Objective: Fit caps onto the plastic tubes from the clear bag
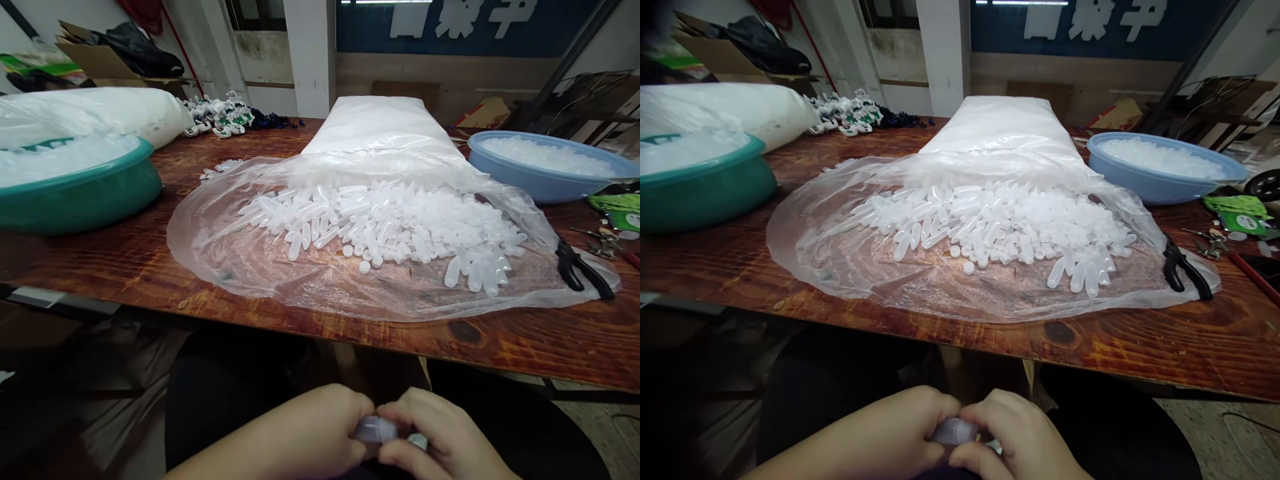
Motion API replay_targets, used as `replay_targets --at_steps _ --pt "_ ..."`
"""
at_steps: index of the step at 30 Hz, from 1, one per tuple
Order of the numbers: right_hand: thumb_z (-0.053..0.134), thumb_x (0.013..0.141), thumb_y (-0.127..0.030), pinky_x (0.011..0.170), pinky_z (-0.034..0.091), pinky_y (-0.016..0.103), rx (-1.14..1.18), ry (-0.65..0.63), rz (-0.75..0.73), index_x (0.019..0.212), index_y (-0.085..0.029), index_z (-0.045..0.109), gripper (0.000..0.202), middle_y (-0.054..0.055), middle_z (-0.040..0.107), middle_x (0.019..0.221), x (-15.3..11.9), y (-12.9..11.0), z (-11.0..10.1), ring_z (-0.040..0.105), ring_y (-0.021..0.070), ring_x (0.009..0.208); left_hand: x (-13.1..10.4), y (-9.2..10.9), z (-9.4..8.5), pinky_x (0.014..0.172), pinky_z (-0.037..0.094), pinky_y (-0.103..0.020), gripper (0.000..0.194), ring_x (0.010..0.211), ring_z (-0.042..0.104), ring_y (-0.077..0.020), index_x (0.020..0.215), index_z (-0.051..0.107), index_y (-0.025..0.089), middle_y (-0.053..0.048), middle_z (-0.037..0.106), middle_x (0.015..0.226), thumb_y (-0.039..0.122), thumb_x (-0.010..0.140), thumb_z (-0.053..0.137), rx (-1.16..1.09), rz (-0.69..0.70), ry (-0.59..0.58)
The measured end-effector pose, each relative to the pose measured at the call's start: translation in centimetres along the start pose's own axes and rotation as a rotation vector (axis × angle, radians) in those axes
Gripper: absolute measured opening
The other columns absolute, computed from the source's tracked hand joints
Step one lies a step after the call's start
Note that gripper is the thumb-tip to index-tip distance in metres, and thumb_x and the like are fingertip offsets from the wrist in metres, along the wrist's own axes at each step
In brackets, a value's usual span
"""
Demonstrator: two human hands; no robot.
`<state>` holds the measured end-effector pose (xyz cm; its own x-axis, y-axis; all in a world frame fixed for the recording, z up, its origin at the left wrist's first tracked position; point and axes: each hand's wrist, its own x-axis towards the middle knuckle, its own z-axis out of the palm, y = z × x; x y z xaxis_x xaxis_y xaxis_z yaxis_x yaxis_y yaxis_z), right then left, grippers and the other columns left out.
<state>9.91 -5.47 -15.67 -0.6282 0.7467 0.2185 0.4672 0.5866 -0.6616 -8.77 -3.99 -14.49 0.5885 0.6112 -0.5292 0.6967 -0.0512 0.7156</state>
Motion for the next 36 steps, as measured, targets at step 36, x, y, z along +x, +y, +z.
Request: replay_targets --at_steps 36 --pt "0.018 0.097 -0.036 0.042 0.032 0.022 -0.209 0.269 -0.243 0.049 -0.019 0.038 0.054 -0.003 0.04 0.043 -1.0 0.9 3.7 0.039 0.0098 0.042 0.1 0.1 2.2 0.042 0.024 -0.02 0.015 0.043 0.028 -0.0078 0.055 0.052 0.018 0.007 0.036 0.047 0.024 0.069 0.056 -0.356 0.009 -0.186"
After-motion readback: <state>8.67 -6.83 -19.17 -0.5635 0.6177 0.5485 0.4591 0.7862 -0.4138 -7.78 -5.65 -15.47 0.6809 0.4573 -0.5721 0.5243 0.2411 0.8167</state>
